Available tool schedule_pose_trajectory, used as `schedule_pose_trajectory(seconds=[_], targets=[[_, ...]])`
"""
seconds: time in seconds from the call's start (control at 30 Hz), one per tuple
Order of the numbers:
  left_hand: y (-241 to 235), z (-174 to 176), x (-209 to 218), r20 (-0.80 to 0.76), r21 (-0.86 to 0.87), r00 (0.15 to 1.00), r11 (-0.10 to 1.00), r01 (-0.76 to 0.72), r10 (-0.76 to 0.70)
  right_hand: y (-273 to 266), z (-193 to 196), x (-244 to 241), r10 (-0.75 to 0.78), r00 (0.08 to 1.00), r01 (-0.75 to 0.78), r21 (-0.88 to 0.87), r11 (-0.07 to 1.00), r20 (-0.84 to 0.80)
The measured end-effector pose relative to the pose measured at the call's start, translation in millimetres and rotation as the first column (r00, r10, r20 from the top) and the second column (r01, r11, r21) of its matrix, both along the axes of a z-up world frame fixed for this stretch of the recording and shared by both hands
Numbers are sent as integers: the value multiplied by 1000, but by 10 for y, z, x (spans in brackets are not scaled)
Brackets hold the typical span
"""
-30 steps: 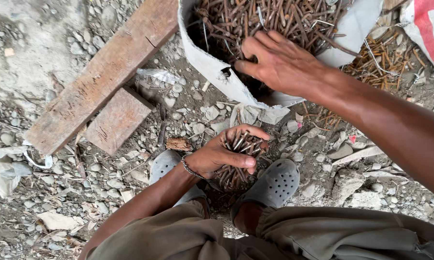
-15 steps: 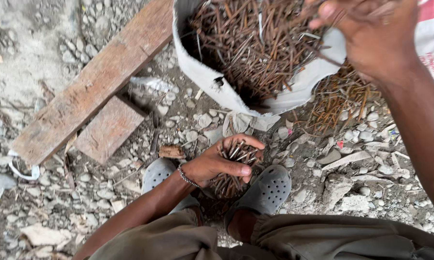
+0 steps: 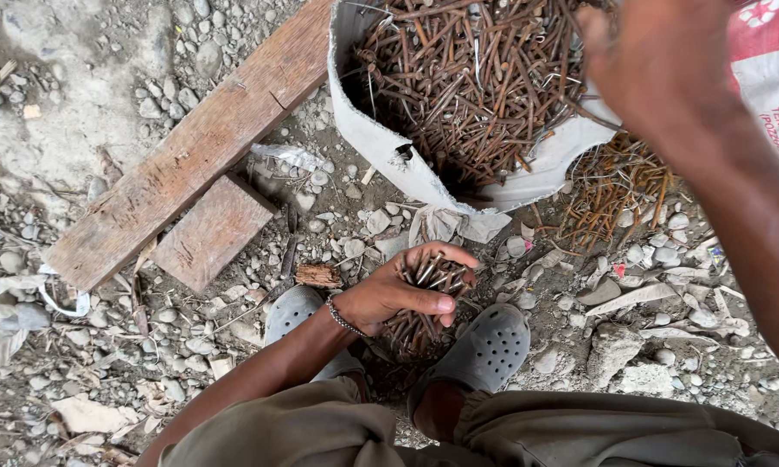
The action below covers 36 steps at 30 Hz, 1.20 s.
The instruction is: The person searches through a bag of nails and picks out nails by hand, holding the collected nails in the other hand.
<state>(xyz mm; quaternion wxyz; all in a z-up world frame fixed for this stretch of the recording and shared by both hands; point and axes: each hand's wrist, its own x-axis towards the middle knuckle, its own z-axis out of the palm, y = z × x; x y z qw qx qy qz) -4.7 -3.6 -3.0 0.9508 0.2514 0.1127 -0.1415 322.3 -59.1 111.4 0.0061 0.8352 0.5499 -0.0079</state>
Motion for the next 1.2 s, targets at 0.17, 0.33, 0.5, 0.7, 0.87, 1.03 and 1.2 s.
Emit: schedule_pose_trajectory(seconds=[0.17, 0.33, 0.5, 0.7, 0.87, 1.03, 1.2], targets=[[-22, 88, 54, -41, -20, 999, 1000, 18, -19, 251, -491, -522, 518, 804, -530, -45, 847, 293], [3, 58, 43, 18, -27, 1000, 1000, 7, -7, 224, -633, -367, 602, 740, -540, -270, 798, 300], [52, 50, 12, 36, -65, 998, 997, -50, 53, 157, -468, -112, 521, 854, -521, -4, 854, -16], [13, 25, 55, 1, -15, 1000, 1000, -10, 10, -111, -278, 136, 294, 885, -232, 206, 951, -360], [-42, -2, 30, -3, -13, 1000, 1000, 28, -28, -218, -255, 218, 158, 833, -48, 215, 975, -531], [-49, -4, 45, 13, -38, 1000, 999, 11, -10, -212, -306, 109, 217, 939, -254, 114, 960, 267], [-38, 58, 21, -11, -78, 1000, 997, -3, 2, 74, -738, -371, 612, 665, -558, -261, 788, 427]])
